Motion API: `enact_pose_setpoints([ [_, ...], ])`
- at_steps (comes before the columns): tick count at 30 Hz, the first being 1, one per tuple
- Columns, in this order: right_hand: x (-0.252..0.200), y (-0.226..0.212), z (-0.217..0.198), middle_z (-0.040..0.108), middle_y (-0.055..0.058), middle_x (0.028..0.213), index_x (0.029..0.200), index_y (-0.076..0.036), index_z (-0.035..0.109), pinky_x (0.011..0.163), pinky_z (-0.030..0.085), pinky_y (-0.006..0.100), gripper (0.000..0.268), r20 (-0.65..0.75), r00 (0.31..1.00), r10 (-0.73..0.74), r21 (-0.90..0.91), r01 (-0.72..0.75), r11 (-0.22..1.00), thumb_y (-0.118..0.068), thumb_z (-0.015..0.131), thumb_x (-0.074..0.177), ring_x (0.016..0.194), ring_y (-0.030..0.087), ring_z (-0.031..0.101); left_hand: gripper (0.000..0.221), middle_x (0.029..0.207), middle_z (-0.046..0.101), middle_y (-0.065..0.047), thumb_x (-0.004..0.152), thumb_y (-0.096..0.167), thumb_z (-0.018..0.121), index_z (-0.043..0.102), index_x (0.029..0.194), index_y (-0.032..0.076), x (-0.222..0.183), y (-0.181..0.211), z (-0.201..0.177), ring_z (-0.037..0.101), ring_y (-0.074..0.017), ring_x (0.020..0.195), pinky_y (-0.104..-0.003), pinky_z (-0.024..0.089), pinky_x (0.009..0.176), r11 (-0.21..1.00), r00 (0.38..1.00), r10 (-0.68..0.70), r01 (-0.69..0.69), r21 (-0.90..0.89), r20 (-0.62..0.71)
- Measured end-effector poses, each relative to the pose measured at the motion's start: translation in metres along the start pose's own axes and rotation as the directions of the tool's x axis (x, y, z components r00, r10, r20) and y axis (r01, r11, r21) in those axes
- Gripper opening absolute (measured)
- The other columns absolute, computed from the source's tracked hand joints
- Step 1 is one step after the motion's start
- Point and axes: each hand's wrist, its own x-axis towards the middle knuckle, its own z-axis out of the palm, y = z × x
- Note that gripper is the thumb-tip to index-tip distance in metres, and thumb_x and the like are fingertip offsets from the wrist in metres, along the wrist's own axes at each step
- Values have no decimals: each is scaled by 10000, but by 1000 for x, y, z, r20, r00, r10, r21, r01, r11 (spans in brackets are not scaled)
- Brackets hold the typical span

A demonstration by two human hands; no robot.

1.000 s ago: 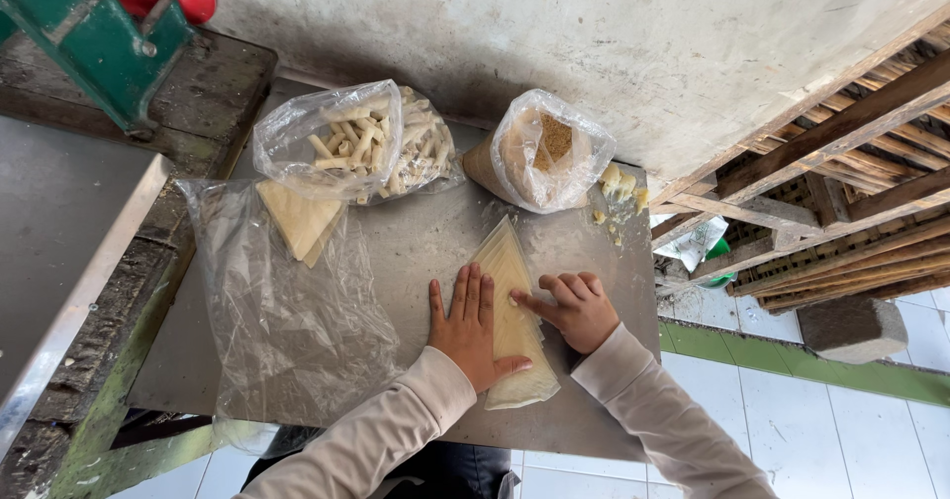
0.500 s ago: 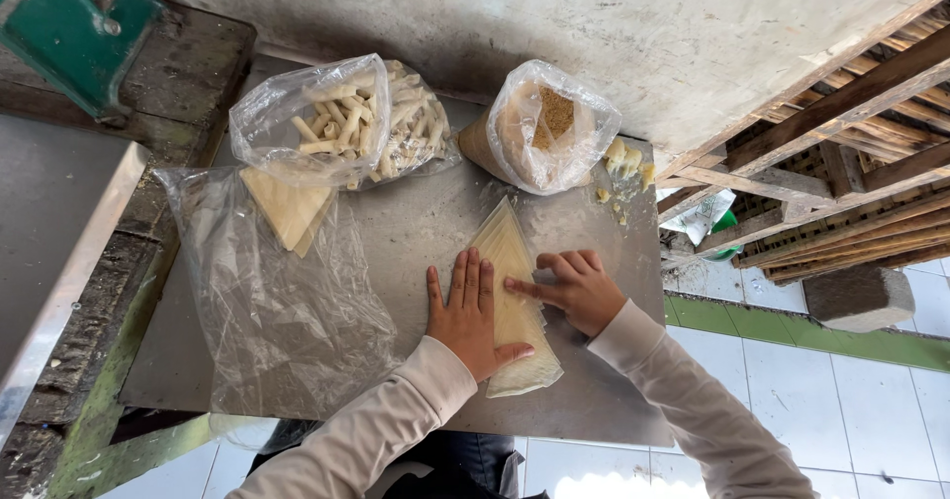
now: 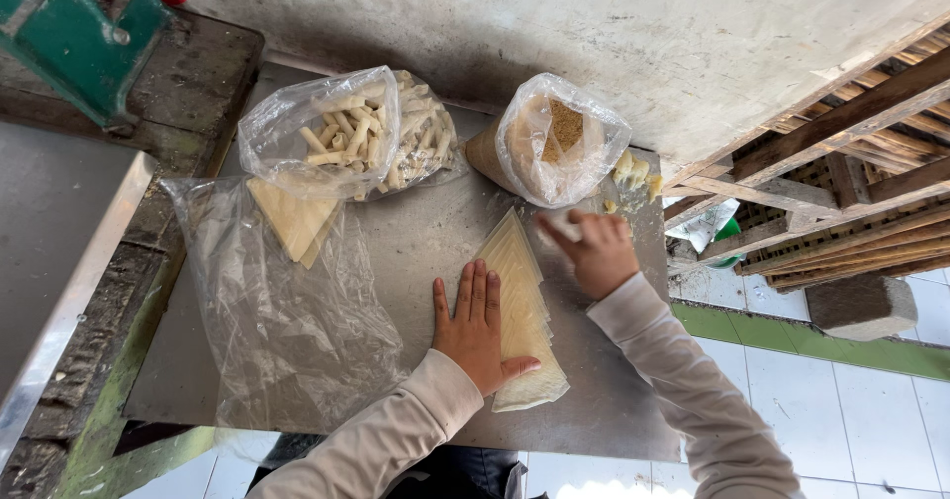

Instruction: The person fills triangular wrappers with a granular substance from a plastic bag and folds them into small triangles on a metal table.

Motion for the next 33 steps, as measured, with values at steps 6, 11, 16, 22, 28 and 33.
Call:
enact_pose_setpoints([
  [6, -31, 73, 34, 563, 96, 1221, 1281, -322, 778, 1028, 427, 416, 625, -18, 755, 656, 155, -646, 748, 131, 551, 915, 1090, 273, 529, 1342, 1647, -36, -306, 748, 911, 410, 44, 1551, -100, -1, -1, 2, -111, -405, 1527, -691, -98, 1137, 1000, 1000, -2, 2, 7, 20],
  [11, -15, 99, 50, 504, 135, 1214, 1364, -365, 687, 1020, 327, 488, 806, 217, 724, 654, 139, -687, 714, 99, 614, 709, 1140, 325, 461, 1328, 1649, -42, -300, 758, 906, 412, 44, 1553, -92, -1, 1, -2, -117, -406, 1529, -693, -104, 1136, 1000, 999, -9, 9, 10, 44],
  [16, -8, 88, 54, 518, 85, 1211, 1310, -382, 732, 1074, 332, 459, 689, 220, 731, 646, 153, -679, 718, 82, 630, 811, 1180, 296, 475, 1329, 1655, -38, -300, 760, 908, 407, 44, 1559, -90, -2, 1, 0, -113, -408, 1532, -687, -103, 1145, 999, 999, -17, 16, 29, 41],
  [22, -5, 94, 36, 523, 74, 1151, 1084, -334, 820, 1103, 303, 455, 598, 342, 657, 672, 176, -747, 641, 128, 595, 779, 1114, 277, 472, 1327, 1650, -51, -292, 760, 908, 402, 26, 1553, -89, -1, 0, -3, -121, -402, 1528, -688, -109, 1140, 1000, 999, -8, 8, 9, 38],
  [28, -18, 50, -5, 543, 78, 1034, 1079, -238, 807, 860, 466, 343, 573, 182, 878, 442, 714, -427, 554, 170, 473, 855, 984, 238, 479, 1325, 1652, -59, -307, 780, 897, 413, 17, 1557, -100, -2, 1, -9, -130, -418, 1530, -685, -113, 1139, 1000, 997, -13, 12, 20, 82],
  [33, -4, -38, -22, 536, 52, 983, 1103, -303, 821, 853, 423, 362, 616, 181, 960, 212, 774, -272, 571, 169, 524, 841, 928, 227, 494, 1316, 1645, -32, -302, 772, 895, 425, 35, 1550, -93, -2, 1, -7, -107, -414, 1527, -686, -103, 1143, 1000, 1000, -1, 0, 24, 21],
])
